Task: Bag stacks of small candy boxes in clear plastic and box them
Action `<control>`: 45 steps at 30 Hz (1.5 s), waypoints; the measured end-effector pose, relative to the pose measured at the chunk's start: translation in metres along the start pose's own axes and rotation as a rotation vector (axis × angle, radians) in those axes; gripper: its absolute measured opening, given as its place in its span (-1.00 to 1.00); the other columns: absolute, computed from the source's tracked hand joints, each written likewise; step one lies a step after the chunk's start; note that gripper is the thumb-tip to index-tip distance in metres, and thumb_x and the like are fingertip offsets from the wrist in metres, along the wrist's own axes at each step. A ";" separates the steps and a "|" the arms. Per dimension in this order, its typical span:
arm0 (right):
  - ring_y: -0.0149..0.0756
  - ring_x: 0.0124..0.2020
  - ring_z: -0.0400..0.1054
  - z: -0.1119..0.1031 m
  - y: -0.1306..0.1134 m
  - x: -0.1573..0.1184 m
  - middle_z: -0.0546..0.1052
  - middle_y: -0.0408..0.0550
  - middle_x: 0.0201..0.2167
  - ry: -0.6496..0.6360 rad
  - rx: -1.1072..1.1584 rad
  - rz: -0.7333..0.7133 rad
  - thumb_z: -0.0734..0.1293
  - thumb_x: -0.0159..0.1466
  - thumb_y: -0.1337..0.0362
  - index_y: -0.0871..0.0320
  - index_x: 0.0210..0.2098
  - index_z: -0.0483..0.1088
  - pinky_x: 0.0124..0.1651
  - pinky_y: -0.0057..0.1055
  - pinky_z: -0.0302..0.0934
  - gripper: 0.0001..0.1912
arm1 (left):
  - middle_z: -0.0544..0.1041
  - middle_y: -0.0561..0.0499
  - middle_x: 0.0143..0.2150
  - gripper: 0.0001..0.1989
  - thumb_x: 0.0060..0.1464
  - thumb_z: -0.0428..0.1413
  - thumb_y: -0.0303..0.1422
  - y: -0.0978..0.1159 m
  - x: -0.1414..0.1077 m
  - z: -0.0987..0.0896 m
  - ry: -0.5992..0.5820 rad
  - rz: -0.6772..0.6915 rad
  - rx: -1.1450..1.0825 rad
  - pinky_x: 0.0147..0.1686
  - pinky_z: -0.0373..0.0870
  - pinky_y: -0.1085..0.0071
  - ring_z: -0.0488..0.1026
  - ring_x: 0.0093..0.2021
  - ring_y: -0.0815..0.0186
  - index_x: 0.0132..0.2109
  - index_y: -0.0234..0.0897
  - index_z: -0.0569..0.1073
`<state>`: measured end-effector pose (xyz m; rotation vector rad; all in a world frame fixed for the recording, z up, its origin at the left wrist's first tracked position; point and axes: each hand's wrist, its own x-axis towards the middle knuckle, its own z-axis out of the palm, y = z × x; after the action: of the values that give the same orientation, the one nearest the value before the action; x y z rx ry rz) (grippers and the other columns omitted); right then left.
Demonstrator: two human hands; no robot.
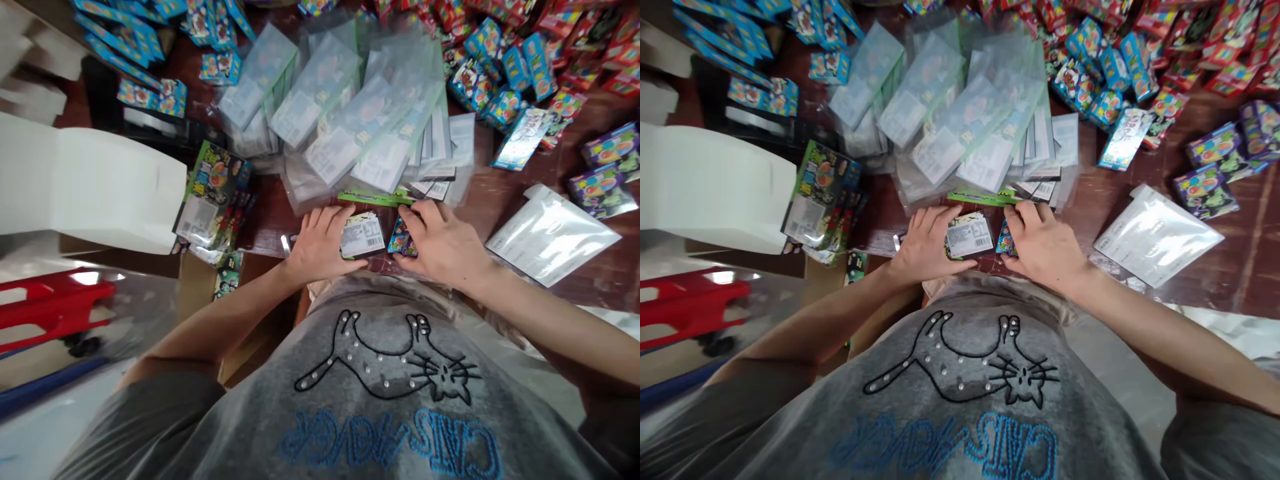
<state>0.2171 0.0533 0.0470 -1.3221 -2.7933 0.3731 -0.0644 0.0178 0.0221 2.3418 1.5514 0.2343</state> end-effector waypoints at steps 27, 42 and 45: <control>0.27 0.51 0.23 0.017 0.036 -0.032 0.21 0.35 0.52 0.002 0.445 -0.072 0.46 0.39 0.05 0.17 0.63 -0.08 0.49 0.22 0.30 0.01 | 0.45 -0.31 0.35 0.02 0.06 0.43 0.02 -0.014 0.011 0.001 -0.131 0.243 -0.047 0.32 0.28 -0.05 0.35 0.30 -0.18 0.53 -0.30 0.28; 0.19 0.64 0.03 0.036 0.049 -0.026 0.05 0.25 0.65 0.051 0.530 -0.256 0.47 0.41 0.07 0.06 0.67 -0.54 0.59 0.28 0.10 0.26 | 0.47 -0.30 0.34 -0.01 0.07 0.41 0.03 -0.012 0.019 0.000 -0.136 0.274 -0.025 0.33 0.29 -0.07 0.36 0.32 -0.19 0.52 -0.28 0.30; 0.24 0.55 0.21 0.035 0.051 -0.026 0.36 0.17 0.52 0.152 0.464 -0.211 0.52 0.37 0.00 0.02 0.68 -0.15 0.59 0.34 0.07 0.12 | 0.49 -0.28 0.34 -0.02 0.08 0.40 0.04 -0.010 0.020 -0.001 -0.159 0.283 -0.038 0.33 0.29 -0.06 0.37 0.31 -0.17 0.51 -0.26 0.31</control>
<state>0.2679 0.0575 0.0034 -0.9035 -2.4755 0.8086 -0.0653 0.0401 0.0189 2.4775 1.1316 0.1362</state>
